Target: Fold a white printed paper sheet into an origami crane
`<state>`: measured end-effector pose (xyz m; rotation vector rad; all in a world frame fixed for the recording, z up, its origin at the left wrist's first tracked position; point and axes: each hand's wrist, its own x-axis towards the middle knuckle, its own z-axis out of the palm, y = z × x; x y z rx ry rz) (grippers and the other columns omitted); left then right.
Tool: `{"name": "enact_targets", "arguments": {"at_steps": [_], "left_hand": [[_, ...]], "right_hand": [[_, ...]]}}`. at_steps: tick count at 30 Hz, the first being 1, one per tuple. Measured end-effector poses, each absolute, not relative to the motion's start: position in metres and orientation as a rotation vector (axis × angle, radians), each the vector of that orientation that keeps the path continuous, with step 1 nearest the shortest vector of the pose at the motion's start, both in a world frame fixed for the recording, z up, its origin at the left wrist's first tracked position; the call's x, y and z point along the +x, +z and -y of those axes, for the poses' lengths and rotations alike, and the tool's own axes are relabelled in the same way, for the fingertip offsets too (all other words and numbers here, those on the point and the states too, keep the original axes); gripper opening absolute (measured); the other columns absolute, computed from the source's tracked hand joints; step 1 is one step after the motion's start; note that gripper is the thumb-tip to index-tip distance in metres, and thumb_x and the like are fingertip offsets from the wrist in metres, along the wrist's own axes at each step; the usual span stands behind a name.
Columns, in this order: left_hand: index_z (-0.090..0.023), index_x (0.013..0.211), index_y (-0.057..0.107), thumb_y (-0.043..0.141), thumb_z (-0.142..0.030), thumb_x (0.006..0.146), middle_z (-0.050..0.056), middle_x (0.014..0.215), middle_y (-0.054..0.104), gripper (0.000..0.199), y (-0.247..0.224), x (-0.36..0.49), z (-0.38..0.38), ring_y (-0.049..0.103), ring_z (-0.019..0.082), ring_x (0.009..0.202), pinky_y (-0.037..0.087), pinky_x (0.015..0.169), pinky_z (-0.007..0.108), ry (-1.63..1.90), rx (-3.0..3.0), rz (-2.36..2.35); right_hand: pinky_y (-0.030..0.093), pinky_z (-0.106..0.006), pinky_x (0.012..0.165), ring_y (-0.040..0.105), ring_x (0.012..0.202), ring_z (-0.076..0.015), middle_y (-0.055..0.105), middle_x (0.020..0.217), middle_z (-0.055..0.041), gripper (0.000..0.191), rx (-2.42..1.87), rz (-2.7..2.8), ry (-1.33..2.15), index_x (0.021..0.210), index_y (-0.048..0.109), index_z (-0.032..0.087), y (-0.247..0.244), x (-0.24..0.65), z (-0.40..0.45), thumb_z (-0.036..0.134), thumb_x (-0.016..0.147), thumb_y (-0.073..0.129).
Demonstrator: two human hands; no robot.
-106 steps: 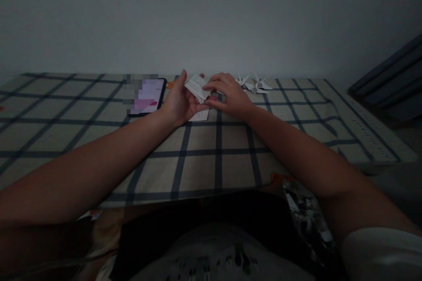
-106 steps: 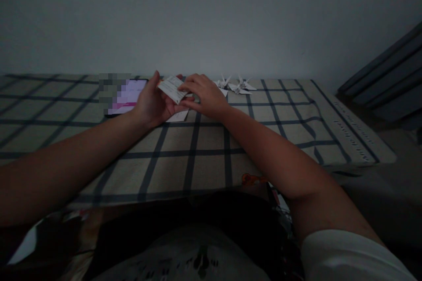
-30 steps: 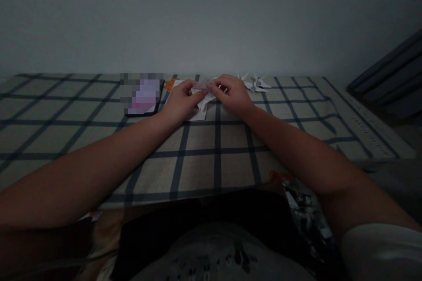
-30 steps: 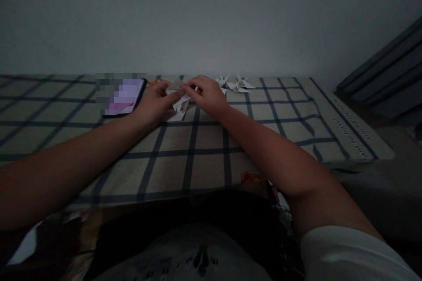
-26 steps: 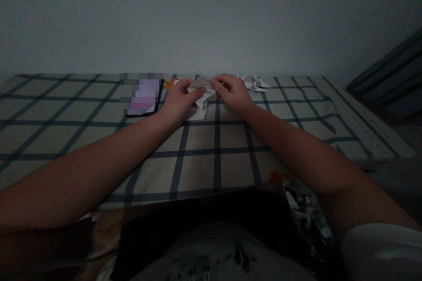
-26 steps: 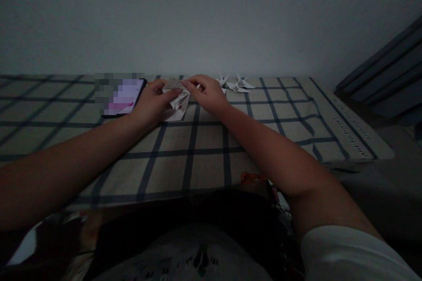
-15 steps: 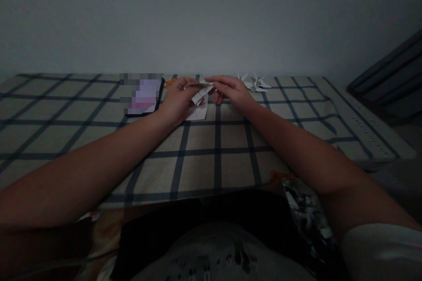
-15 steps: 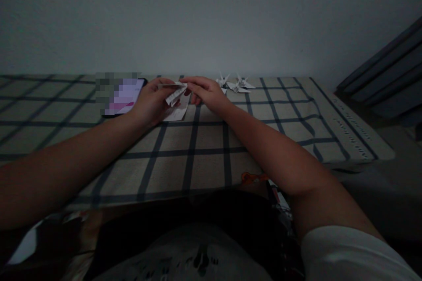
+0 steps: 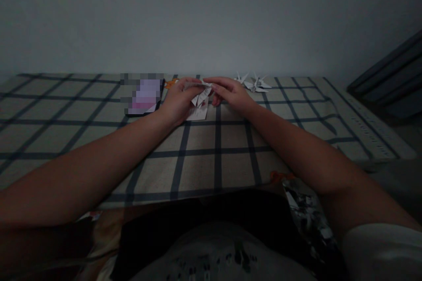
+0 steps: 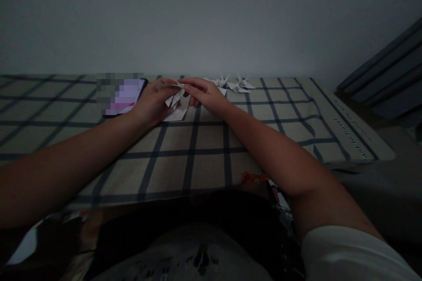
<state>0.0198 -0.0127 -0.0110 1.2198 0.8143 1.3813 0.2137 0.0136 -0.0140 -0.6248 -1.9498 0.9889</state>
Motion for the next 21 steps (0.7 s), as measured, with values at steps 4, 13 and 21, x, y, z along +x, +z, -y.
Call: {"name": "enact_targets", "arguments": {"at_steps": [4,13,21], "left_hand": [[-0.021,0.090,0.064,0.083,-0.032,0.076,0.004,0.083,0.068,0.026,-0.017,0.017,0.009,0.066,0.021,0.073,0.051,0.070,0.035,1.337,1.297,-0.810],[-0.018,0.098,0.067,0.086,-0.034,0.074,0.006,0.091,0.072,0.034,-0.021,0.013,0.009,0.070,0.021,0.083,0.056,0.082,0.036,1.447,1.599,-0.897],[-0.022,0.106,0.061,0.076,-0.040,0.083,0.003,0.085,0.069,0.033,-0.026,0.015,0.004,0.073,0.023,0.079,0.060,0.072,0.035,1.427,1.490,-0.878]], "right_hand": [[0.057,-0.025,0.065,0.064,0.069,-0.0110,0.067,0.085,-0.0005,0.063,-0.628,1.964,0.998,0.138,0.065,0.018,-0.013,0.211,-0.011,0.067,0.099,0.060],[0.058,-0.028,0.066,0.065,0.070,-0.0122,0.070,0.097,-0.0020,0.058,-0.686,1.870,1.059,0.135,0.060,0.021,-0.023,0.206,-0.018,0.057,0.092,0.074],[0.060,-0.029,0.070,0.066,0.074,-0.0128,0.067,0.100,-0.0020,0.056,-0.663,1.909,1.036,0.139,0.058,0.023,-0.024,0.207,-0.022,0.054,0.094,0.071]]}}
